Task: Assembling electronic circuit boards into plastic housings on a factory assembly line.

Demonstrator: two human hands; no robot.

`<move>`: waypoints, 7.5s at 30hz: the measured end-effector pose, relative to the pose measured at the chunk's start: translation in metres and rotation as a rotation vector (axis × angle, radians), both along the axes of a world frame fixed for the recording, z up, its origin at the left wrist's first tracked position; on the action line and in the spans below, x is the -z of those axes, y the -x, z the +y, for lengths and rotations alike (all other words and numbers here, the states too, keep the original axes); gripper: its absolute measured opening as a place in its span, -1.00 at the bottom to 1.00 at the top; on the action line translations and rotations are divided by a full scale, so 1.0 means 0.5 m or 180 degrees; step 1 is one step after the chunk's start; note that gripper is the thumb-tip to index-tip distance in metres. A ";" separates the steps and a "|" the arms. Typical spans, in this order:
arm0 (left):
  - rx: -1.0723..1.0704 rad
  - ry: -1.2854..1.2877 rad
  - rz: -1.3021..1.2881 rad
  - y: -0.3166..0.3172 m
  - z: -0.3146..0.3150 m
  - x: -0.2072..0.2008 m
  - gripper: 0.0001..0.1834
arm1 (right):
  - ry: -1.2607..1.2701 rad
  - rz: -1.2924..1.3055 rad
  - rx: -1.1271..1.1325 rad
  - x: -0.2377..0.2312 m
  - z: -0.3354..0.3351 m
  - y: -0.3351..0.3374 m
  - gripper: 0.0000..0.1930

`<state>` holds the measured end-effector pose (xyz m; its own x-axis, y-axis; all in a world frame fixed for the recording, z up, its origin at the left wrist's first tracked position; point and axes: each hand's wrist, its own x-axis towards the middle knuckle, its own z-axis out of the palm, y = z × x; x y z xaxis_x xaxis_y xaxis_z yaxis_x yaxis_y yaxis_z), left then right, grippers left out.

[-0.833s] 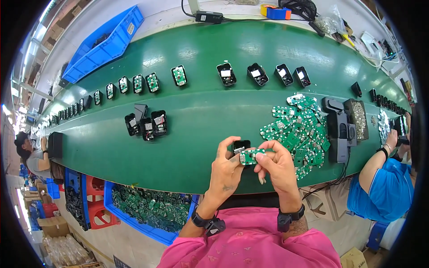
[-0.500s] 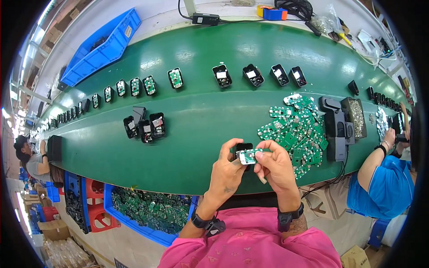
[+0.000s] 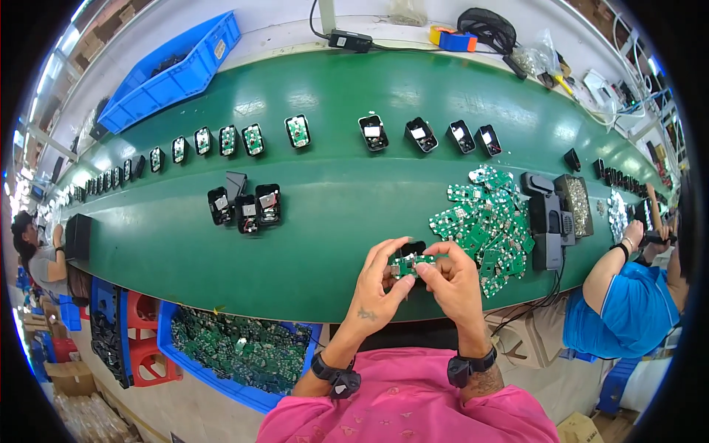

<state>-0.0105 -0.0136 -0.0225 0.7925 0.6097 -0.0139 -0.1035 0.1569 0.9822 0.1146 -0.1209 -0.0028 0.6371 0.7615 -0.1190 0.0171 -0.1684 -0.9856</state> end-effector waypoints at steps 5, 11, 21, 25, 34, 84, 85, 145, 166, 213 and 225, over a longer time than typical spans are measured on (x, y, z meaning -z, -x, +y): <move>0.0058 0.0987 -0.0354 0.016 0.010 0.023 -0.40 | 0.0238 -0.1257 0.0094 -0.018 0.025 0.024 -0.75; 0.0012 0.1695 -0.0417 0.019 0.027 0.008 -0.40 | 0.0094 -0.1645 -0.0002 -0.021 0.049 0.028 -0.77; -0.0454 0.1198 -0.0242 0.010 0.054 0.021 -0.42 | 0.0052 -0.2133 -0.0170 -0.035 0.111 0.035 -0.74; -0.0642 0.0839 -0.0185 0.005 0.067 0.015 -0.40 | -0.0013 -0.2130 -0.0180 -0.018 0.142 0.038 -0.75; -0.0833 0.1031 -0.0378 0.015 0.082 0.025 -0.39 | -0.0252 -0.1916 -0.0486 0.001 0.160 0.040 -0.85; -0.0949 -0.0904 0.0479 0.094 0.129 -0.058 -0.42 | 0.0419 -0.1294 -0.0559 -0.054 0.176 0.044 -0.89; -0.0787 -0.0535 0.0370 0.094 0.133 -0.066 -0.42 | 0.0396 -0.1021 -0.0657 -0.047 0.180 0.043 -0.88; -0.0977 -0.0374 -0.0073 -0.023 0.049 -0.021 -0.71 | -0.0086 -0.1050 -0.0347 -0.045 0.114 0.024 -0.60; -0.1953 -0.0412 -0.0010 -0.055 0.263 -0.092 -0.75 | 0.1196 -0.2942 0.0034 -0.001 0.470 -0.082 -0.43; 0.0410 -0.3750 0.1504 -0.054 0.147 0.032 -0.06 | 0.1598 -0.2590 0.0529 -0.014 -0.087 -0.074 -0.74; 0.0167 0.1995 -0.0632 -0.020 0.073 0.039 -0.42 | 0.0960 -0.1901 0.0704 -0.009 -0.107 -0.078 -0.79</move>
<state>-0.0002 0.0228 -0.0422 0.8451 0.4941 -0.2041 -0.2500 0.7027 0.6662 0.1538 -0.1744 0.0018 0.7954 0.5954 0.1137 0.4745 -0.4948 -0.7280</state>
